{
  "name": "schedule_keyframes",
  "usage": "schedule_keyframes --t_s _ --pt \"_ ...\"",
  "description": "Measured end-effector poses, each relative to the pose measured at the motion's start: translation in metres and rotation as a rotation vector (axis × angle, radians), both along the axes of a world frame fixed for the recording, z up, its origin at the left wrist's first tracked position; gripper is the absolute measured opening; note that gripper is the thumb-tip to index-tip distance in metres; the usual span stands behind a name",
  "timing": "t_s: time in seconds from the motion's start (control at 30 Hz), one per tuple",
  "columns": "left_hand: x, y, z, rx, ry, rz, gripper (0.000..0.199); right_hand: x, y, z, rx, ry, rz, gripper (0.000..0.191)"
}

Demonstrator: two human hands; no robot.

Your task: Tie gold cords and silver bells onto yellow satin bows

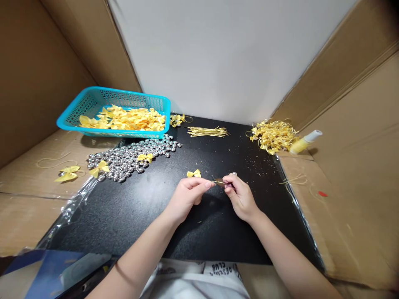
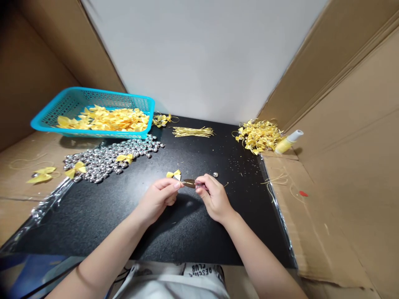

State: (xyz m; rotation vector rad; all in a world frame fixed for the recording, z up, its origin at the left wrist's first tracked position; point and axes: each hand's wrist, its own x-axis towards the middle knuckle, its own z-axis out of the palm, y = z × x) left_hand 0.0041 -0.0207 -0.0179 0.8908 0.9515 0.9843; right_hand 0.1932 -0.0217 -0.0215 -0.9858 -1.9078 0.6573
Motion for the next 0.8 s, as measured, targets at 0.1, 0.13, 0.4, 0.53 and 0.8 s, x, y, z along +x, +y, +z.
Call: schedule_keyframes --t_s 0.1,0.13,0.4,0.53,0.8 --pt "0.0001 0.0000 -0.0006 -0.002 -0.005 -0.006 0.044 0.0003 0.0003 -0.0008 0.004 -0.011 -0.005 0.033" --pt "0.0001 0.0001 -0.0006 -0.006 -0.007 -0.006 0.044 0.0005 0.0003 -0.0012 0.005 -0.015 -0.010 0.033" --pt "0.0001 0.0001 0.0015 -0.029 -0.020 -0.016 0.045 0.0017 0.0006 -0.0019 0.033 -0.008 -0.008 0.032" --pt "0.0007 -0.0001 0.0020 -0.027 -0.013 -0.012 0.046 0.0010 0.0005 -0.0016 0.036 -0.017 -0.015 0.034" --pt "0.0011 0.0003 0.0039 -0.033 -0.012 -0.013 0.046 0.0004 0.0006 -0.0009 0.058 -0.021 -0.019 0.032"
